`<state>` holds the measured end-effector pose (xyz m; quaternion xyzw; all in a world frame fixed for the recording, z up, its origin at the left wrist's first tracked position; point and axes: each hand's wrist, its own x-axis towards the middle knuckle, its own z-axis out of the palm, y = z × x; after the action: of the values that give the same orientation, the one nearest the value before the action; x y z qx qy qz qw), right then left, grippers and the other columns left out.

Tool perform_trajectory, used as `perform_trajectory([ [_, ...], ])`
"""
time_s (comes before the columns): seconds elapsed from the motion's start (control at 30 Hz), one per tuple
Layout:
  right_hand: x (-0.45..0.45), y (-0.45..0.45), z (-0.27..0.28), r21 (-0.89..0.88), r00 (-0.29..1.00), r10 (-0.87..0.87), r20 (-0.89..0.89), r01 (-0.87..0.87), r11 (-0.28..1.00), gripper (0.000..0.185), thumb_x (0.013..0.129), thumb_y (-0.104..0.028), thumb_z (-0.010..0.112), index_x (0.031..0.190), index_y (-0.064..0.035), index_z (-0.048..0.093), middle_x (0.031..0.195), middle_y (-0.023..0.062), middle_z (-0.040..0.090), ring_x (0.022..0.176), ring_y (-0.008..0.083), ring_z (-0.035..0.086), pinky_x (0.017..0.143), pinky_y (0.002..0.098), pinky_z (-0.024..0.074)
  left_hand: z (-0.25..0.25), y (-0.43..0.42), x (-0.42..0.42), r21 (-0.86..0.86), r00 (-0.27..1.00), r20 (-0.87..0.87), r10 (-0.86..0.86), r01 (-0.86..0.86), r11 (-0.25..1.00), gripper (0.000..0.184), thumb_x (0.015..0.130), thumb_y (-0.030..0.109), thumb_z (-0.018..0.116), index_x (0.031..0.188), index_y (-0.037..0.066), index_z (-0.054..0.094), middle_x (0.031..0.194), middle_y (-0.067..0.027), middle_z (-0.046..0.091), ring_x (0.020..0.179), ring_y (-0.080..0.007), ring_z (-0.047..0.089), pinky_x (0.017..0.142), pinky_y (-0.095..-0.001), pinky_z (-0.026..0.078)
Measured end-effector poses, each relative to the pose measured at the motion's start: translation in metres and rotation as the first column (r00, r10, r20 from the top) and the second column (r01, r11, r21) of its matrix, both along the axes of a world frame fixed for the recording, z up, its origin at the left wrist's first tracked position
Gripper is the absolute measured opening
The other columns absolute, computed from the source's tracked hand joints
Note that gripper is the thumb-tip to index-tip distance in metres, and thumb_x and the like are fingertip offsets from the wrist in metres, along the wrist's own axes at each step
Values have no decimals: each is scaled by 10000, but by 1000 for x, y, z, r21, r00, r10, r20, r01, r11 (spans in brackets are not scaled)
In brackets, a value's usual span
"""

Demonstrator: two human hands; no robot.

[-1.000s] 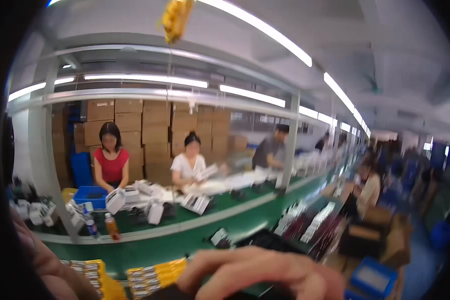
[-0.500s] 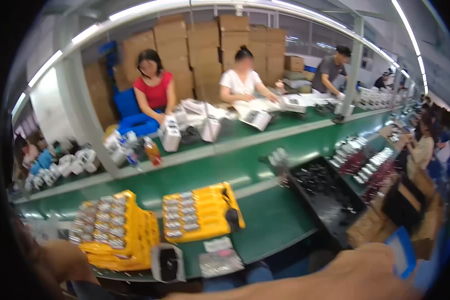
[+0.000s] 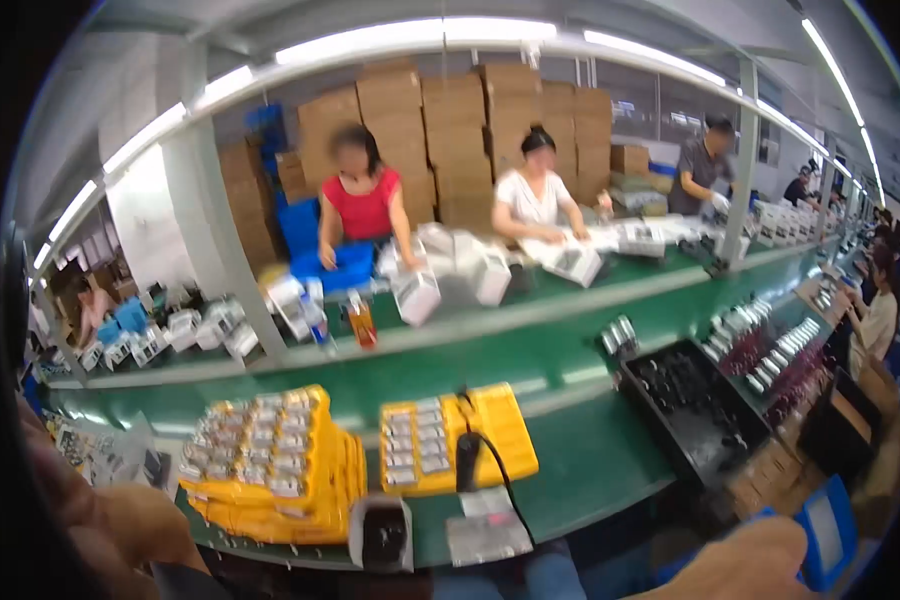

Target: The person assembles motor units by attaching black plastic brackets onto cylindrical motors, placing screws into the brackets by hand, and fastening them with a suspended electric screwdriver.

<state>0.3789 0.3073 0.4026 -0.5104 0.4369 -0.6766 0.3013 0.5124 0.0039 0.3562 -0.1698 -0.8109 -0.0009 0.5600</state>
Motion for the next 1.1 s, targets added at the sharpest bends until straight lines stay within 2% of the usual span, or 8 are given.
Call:
perform_trajectory([
  [0.07,3,16,18,123,985,20,-172,1,992,136,820,-90,674,867,-13,573,838,179,624,608,235,582,640,353,511,-9,-3,3,34,999,-23,-22,23,999,371,870,123,488,1181,-78,516,1064,-167,587,896,-219,573,814,-344,461],
  [0.2,-15,0,9,-251,832,7,-554,-176,952,377,760,-54,731,1082,-22,536,845,166,605,663,238,602,676,350,518,-11,-13,13,29,999,-27,-40,41,999,372,870,123,486,1181,-79,515,1066,-167,584,894,-221,571,814,-346,461],
  [0.33,-52,-8,-108,-398,173,-636,-752,649,648,648,701,-311,745,1188,37,498,1059,182,568,959,313,593,765,376,501,-12,-24,28,21,998,-26,-54,54,998,373,869,122,483,1181,-80,514,1067,-167,582,892,-223,570,814,-349,460],
  [0.43,-96,-56,-270,150,349,-462,-815,898,414,1020,678,-408,785,1379,105,250,1369,297,379,1280,400,385,1057,442,318,-24,-22,34,39,996,-49,-76,78,996,373,869,122,481,1181,-81,513,1068,-167,580,891,-224,568,815,-350,459],
  [0.57,-127,-80,-378,296,383,-561,-734,924,244,474,860,-373,596,1140,2,524,858,236,629,817,403,612,730,468,489,-22,-19,27,55,994,1,-107,107,993,374,868,122,479,1180,-81,512,1069,-167,577,889,-226,567,815,-353,459],
  [0.67,-159,-77,-380,194,328,-679,-656,944,268,357,961,-319,431,874,-24,613,633,156,624,661,388,620,664,463,486,-26,-17,27,24,995,-50,-86,88,996,374,868,122,477,1180,-82,511,1070,-167,575,887,-227,566,815,-355,458],
  [0.93,-171,-23,-384,300,457,-724,-517,888,347,390,991,-318,419,998,25,606,679,110,656,628,215,643,611,330,500,-51,-12,13,70,946,-299,-129,157,985,376,867,121,473,1179,-84,509,1073,-167,570,883,-230,562,816,-360,457],
  [1.1,-158,-24,-376,314,518,-747,-417,853,416,426,1001,-331,412,1033,51,598,690,119,652,642,171,636,626,299,499,-126,27,-33,449,787,-617,11,341,826,377,866,121,470,1179,-85,508,1074,-166,567,881,-232,560,817,-363,456],
])
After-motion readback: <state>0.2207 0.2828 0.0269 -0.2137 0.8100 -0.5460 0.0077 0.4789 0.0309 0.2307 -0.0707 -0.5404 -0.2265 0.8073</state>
